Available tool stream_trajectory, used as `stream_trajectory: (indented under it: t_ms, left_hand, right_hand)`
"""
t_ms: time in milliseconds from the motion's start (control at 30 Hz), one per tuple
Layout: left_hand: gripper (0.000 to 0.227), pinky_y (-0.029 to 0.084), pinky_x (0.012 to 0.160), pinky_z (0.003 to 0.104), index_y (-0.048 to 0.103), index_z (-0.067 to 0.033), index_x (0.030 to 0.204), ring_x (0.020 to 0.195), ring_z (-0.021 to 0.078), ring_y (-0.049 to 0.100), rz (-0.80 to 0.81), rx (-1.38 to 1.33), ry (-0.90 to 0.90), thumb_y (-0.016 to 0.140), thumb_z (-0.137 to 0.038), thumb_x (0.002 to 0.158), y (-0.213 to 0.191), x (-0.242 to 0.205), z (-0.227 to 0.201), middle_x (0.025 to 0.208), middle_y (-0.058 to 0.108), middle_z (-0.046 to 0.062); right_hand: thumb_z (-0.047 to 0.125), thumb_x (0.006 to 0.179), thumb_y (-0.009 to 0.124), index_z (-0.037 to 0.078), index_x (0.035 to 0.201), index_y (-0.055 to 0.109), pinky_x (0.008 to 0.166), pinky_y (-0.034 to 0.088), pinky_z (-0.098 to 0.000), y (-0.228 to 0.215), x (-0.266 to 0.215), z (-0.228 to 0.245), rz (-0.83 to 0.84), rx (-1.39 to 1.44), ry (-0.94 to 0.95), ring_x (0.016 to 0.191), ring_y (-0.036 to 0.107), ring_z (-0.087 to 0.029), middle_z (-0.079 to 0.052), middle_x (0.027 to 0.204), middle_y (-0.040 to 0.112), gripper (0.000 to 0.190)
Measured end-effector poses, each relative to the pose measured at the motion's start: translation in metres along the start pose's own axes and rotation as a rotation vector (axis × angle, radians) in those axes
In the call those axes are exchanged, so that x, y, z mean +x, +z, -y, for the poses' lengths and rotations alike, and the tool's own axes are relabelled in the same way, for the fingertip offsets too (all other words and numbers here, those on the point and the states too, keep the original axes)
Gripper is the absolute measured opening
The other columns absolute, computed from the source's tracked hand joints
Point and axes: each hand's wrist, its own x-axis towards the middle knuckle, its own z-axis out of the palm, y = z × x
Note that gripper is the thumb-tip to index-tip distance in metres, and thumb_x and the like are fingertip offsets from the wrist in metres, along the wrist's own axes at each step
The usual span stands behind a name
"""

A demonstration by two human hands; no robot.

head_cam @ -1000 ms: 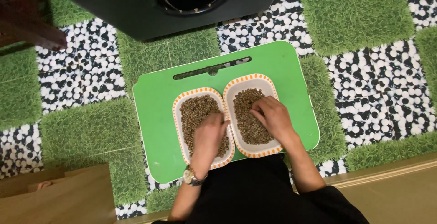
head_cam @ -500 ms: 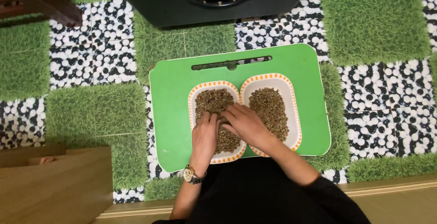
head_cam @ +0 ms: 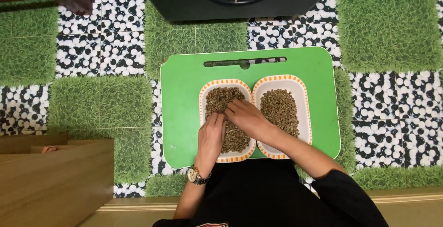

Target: Manually sorting green coffee beans in trays to remove defects or categorize them.

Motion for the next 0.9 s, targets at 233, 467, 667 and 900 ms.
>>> stream_trajectory:
  t_ms: [233,467,667,900]
  left_hand:
    - [0.007,0.055,0.061,0.035,0.066,-0.0109,0.098,0.082,0.0242,0.068,0.003,-0.078,-0.04,0.064,-0.017,0.1,0.004,0.0,0.004,0.083,0.058,0.003]
    - [0.016,0.057,0.064,0.036,0.067,-0.0095,0.107,0.085,0.0241,0.067,0.063,0.058,-0.105,0.063,-0.024,0.102,0.015,0.009,0.015,0.088,0.06,0.005]
    - [0.017,0.056,0.065,0.039,0.066,-0.0075,0.103,0.085,0.0273,0.067,0.118,0.115,-0.086,0.064,-0.024,0.099,0.01,0.017,0.008,0.089,0.059,0.005]
    - [0.015,0.055,0.065,0.035,0.069,-0.0071,0.104,0.084,0.0239,0.066,0.133,0.113,-0.052,0.059,-0.019,0.102,0.01,0.019,0.006,0.09,0.058,0.004]
  right_hand:
    - [0.02,0.107,0.061,0.004,0.106,0.067,0.084,0.053,-0.0387,-0.003,-0.005,-0.006,-0.142,0.057,-0.022,0.096,0.059,-0.025,-0.01,0.095,0.061,0.017]
    - [0.014,0.102,0.066,0.005,0.092,0.07,0.071,0.049,-0.034,-0.042,-0.021,-0.001,-0.334,0.201,0.028,0.083,0.06,-0.024,-0.009,0.086,0.063,0.013]
    - [0.014,0.1,0.069,0.006,0.098,0.071,0.075,0.053,-0.0338,-0.037,-0.048,-0.01,-0.373,0.275,0.138,0.088,0.066,-0.024,-0.009,0.09,0.068,0.009]
    - [0.016,0.098,0.068,0.007,0.102,0.074,0.083,0.055,-0.0346,-0.023,-0.084,-0.034,-0.343,0.385,0.368,0.095,0.069,-0.025,-0.01,0.094,0.073,0.011]
